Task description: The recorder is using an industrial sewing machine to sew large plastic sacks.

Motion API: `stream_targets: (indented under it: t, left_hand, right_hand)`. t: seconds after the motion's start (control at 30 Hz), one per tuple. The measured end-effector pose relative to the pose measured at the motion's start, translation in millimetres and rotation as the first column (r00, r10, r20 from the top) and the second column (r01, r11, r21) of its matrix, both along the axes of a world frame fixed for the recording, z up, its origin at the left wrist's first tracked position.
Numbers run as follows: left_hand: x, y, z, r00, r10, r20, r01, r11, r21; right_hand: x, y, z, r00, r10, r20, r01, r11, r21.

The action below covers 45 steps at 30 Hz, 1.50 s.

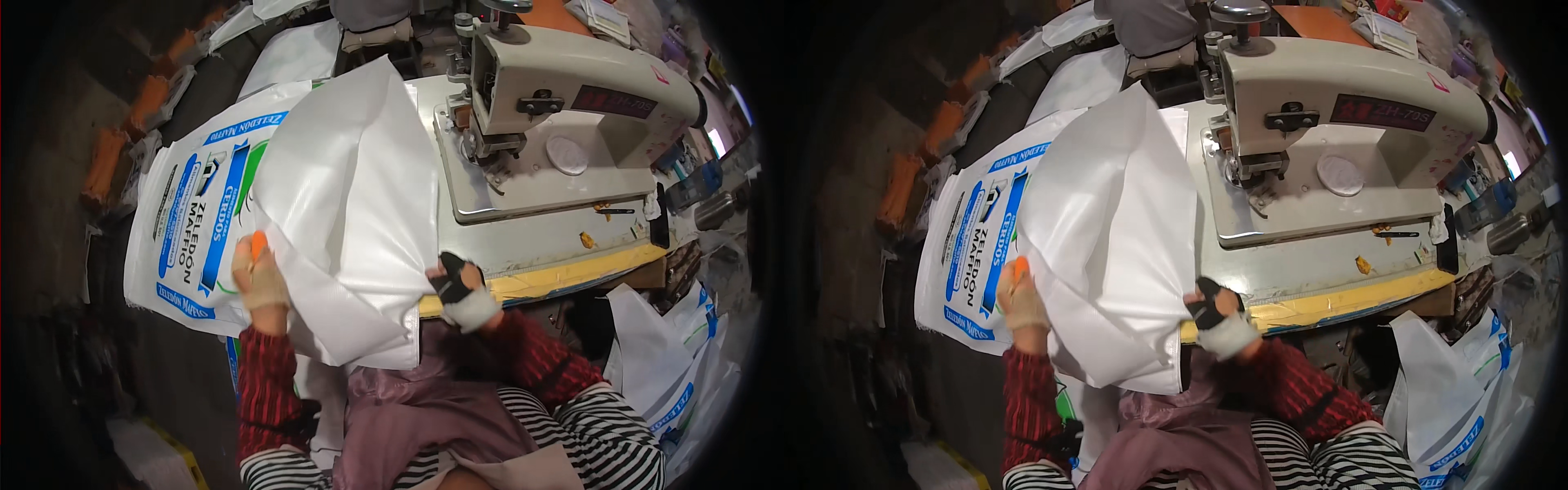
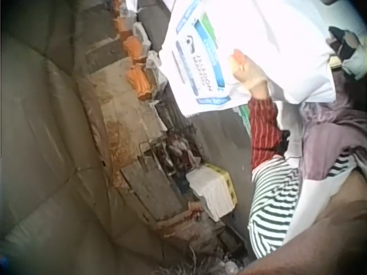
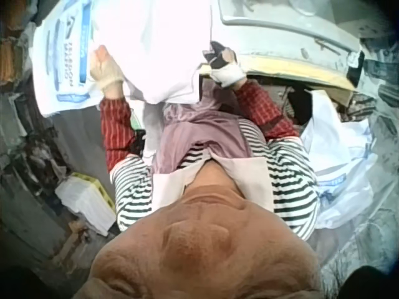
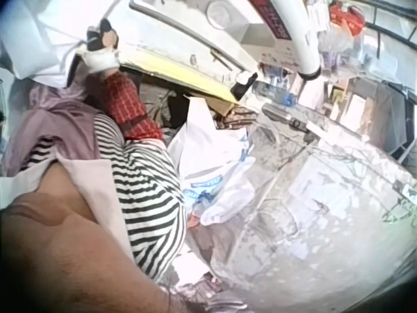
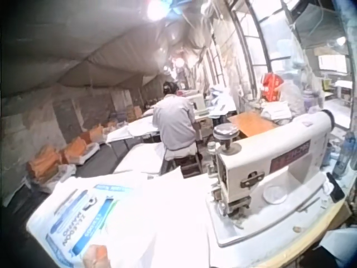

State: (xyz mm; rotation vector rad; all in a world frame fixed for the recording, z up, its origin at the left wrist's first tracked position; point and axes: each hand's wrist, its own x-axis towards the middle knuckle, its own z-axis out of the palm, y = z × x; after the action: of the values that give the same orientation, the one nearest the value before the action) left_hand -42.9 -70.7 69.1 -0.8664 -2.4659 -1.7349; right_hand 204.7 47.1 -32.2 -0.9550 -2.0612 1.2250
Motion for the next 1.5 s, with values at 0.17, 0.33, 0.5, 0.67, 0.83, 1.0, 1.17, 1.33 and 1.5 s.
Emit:
stream_targets:
  t: [0.17,0.33,0.5,0.67,0.83,1.0,1.17,1.33,1.5]
  left_hand:
    - [31.2,-40.3,55.8,0.818,-0.236,-0.525,0.026,0.927,-0.375]
    - [-90.2,-63.5,144.7,0.444,-0.067,-0.894,-0.410,0.872,-0.269]
    - [64.8,31.2,154.5,0.537,-0.725,-0.431,-0.028,0.496,-0.868]
    - [-8.8,150.3,112.8,0.949,-0.293,-0.115,0.247,0.920,-0.304]
    - [29.7,158.9,95.4,0.835,-0.115,0.538,0.185,0.980,-0.077]
    - [104.4,160.2,127.2,0.781,-0.617,0.097,0.284,0.488,0.825]
    - [68.1,202.1,51.0,0.456,-0.874,0.167,0.766,0.481,0.426]
    - [4.9,239.4,-150.7,0.613,-0.746,0.259,0.788,0.602,-0.131]
    - [69.1,276.0,-184.5,0.739,-0.671,0.048,0.594,0.617,-0.515]
  right_hand:
    - [-25.1,13.2,21.3,0.991,0.071,-0.111,-0.093,0.975,-0.203]
    - [-64.6,41.0,39.8,0.957,-0.058,-0.285,0.060,0.998,0.000]
    - [-19.2,-5.0,82.3,0.990,0.015,-0.140,-0.002,0.995,0.096]
    - [42.5,-36.1,29.8,0.996,0.076,0.054,-0.089,0.943,0.321]
    - [92.5,-37.5,24.7,0.999,0.005,0.044,-0.017,0.959,0.282]
    - [85.2,-42.1,-25.6,0.985,0.026,-0.169,0.054,0.891,0.452]
    - [124.6,-55.8,-89.3,0.982,0.165,0.089,-0.184,0.937,0.296]
    - [159.7,-48.7,-7.2,0.987,0.099,0.124,-0.065,0.965,-0.253]
    - [178.7,-47.0,-28.4,0.721,0.346,0.600,-0.271,0.938,-0.215]
